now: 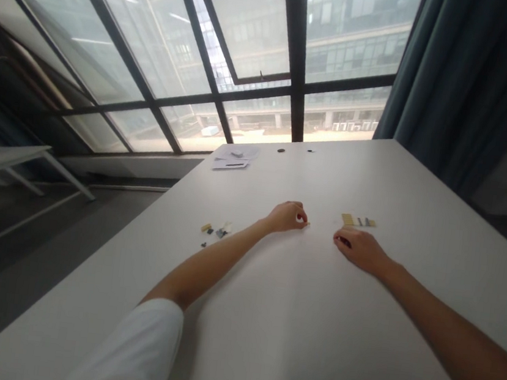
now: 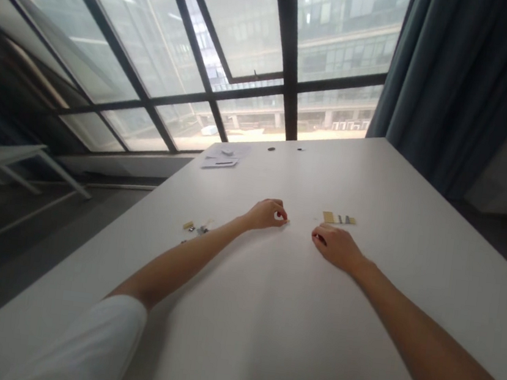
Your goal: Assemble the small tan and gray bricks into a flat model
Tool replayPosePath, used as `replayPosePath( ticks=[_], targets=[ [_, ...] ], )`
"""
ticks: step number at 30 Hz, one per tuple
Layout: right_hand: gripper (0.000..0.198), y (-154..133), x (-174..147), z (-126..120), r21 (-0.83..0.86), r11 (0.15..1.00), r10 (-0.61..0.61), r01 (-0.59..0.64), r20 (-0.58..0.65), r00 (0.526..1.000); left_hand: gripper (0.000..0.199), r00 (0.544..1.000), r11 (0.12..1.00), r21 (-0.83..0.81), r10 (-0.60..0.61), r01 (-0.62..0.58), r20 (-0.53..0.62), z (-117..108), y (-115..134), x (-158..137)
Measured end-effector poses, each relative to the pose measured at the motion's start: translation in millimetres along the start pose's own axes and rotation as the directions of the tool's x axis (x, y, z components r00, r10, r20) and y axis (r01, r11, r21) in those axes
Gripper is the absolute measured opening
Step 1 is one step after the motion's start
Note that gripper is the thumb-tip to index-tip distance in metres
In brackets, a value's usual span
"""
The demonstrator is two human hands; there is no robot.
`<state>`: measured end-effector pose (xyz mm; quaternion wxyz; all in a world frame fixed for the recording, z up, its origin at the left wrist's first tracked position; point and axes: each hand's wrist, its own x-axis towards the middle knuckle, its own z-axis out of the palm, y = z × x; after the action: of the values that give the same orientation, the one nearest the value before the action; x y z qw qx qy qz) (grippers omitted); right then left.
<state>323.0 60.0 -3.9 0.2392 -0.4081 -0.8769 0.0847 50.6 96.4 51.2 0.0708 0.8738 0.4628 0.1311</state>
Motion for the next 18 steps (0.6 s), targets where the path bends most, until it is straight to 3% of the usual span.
replayPosePath(
  ticks=[7,18],
  targets=[
    [0.016,0.0,1.1,-8.1,-0.139,0.979,0.12,-0.147,-0.187,0.975,0.014,0.989,0.987,-0.07,0.138,-0.142,-0.061,36.5,45.9,22.4],
    [0.014,2.8,-1.1,-10.2,-0.068,0.998,-0.022,0.017,-0.08,0.997,0.012,0.96,0.973,-0.078,0.199,-0.218,-0.198,57.8,50.8,15.5]
  ],
)
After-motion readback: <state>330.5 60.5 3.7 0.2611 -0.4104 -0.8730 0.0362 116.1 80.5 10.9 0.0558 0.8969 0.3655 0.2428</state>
